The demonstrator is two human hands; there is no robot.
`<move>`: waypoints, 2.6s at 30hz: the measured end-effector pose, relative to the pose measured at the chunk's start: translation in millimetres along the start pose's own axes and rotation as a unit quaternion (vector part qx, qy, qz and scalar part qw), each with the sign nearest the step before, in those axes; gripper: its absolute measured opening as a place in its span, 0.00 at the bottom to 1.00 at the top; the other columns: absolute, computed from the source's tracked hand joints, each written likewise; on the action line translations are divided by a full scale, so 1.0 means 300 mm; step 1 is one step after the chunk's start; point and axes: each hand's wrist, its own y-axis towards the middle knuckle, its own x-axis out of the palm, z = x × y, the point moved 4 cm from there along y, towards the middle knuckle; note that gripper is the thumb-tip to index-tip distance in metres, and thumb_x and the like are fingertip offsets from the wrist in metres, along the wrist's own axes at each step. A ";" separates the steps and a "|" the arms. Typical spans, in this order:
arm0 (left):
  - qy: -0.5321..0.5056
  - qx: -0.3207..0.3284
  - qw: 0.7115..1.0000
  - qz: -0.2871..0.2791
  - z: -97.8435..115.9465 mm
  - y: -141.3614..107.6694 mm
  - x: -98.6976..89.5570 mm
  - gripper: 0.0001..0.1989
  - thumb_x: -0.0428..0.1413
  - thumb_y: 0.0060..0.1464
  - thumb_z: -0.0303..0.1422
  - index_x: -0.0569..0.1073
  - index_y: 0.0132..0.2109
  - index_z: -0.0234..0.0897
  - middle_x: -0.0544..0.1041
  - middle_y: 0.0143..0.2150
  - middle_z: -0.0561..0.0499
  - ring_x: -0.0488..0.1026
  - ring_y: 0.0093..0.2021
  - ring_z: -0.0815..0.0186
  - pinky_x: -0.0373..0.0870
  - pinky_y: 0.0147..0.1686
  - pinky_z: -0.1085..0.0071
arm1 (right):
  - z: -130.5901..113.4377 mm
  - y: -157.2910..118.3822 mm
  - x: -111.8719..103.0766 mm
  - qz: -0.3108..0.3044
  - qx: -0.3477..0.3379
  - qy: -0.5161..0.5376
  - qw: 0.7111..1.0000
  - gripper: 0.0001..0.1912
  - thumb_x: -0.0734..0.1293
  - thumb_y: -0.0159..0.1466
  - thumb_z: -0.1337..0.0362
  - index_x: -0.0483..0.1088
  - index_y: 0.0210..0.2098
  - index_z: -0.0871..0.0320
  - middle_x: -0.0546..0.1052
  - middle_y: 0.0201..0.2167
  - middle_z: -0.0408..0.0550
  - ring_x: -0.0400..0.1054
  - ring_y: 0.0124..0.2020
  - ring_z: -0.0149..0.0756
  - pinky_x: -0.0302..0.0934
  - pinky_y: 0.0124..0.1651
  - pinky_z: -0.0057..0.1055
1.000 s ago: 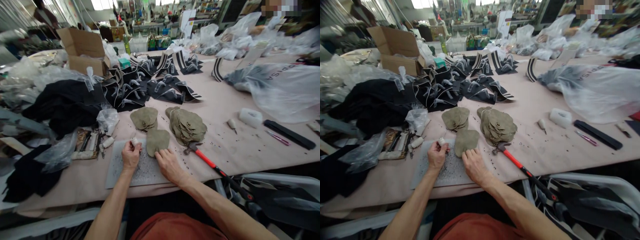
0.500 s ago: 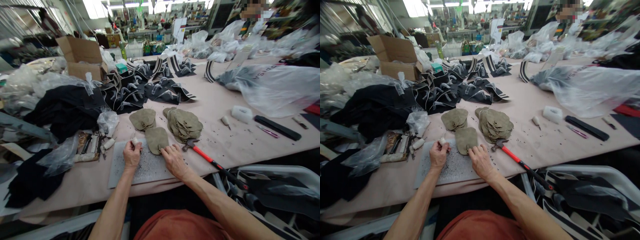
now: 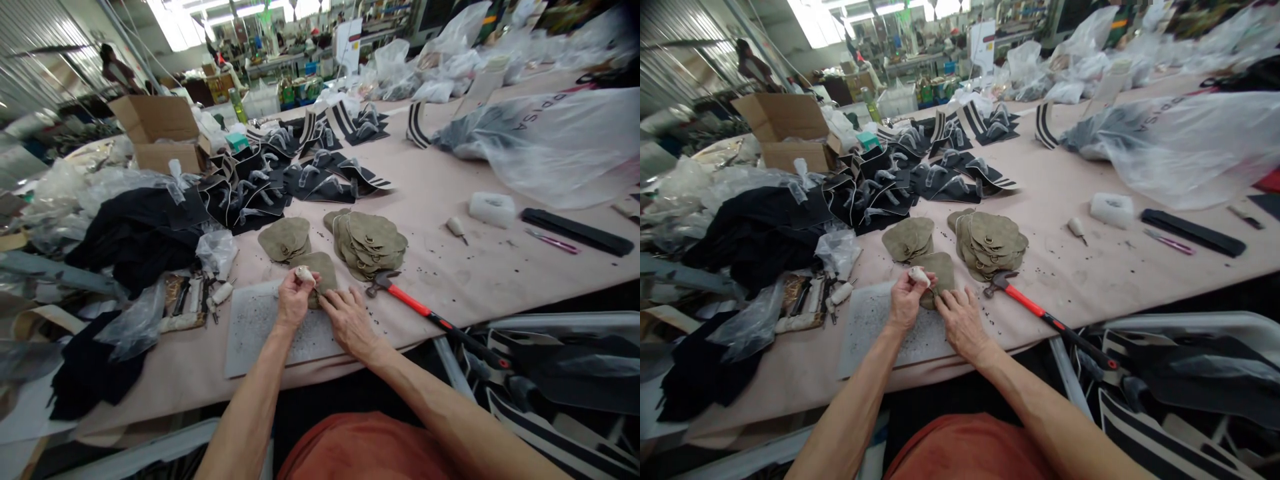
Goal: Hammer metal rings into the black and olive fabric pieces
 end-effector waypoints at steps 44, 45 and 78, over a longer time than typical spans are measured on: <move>0.253 0.168 0.947 -0.101 -0.023 0.009 0.018 0.03 0.54 0.60 0.32 0.71 0.40 0.39 0.80 0.35 0.48 0.77 0.37 0.62 0.72 0.41 0.67 | 0.472 -0.330 -0.181 -0.136 0.403 0.145 0.894 0.08 0.63 0.66 0.63 0.62 0.32 0.56 0.71 0.28 0.48 0.67 0.28 0.36 0.63 0.33 0.33; 0.248 0.167 0.949 -0.103 -0.026 0.009 0.017 0.03 0.55 0.59 0.32 0.71 0.40 0.39 0.80 0.35 0.49 0.77 0.37 0.62 0.72 0.41 0.67 | 0.449 -0.338 -0.173 -0.149 0.453 0.261 0.839 0.08 0.63 0.66 0.62 0.61 0.32 0.56 0.70 0.27 0.45 0.65 0.24 0.32 0.62 0.29 0.30; 0.262 0.145 0.947 -0.118 -0.055 0.007 0.002 0.04 0.55 0.59 0.32 0.73 0.40 0.39 0.81 0.34 0.48 0.78 0.32 0.62 0.73 0.34 0.68 | 0.073 0.128 -0.489 -0.162 0.091 -0.049 0.981 0.14 0.57 0.72 0.55 0.64 0.35 0.57 0.69 0.19 0.44 0.58 0.17 0.30 0.41 0.24 0.31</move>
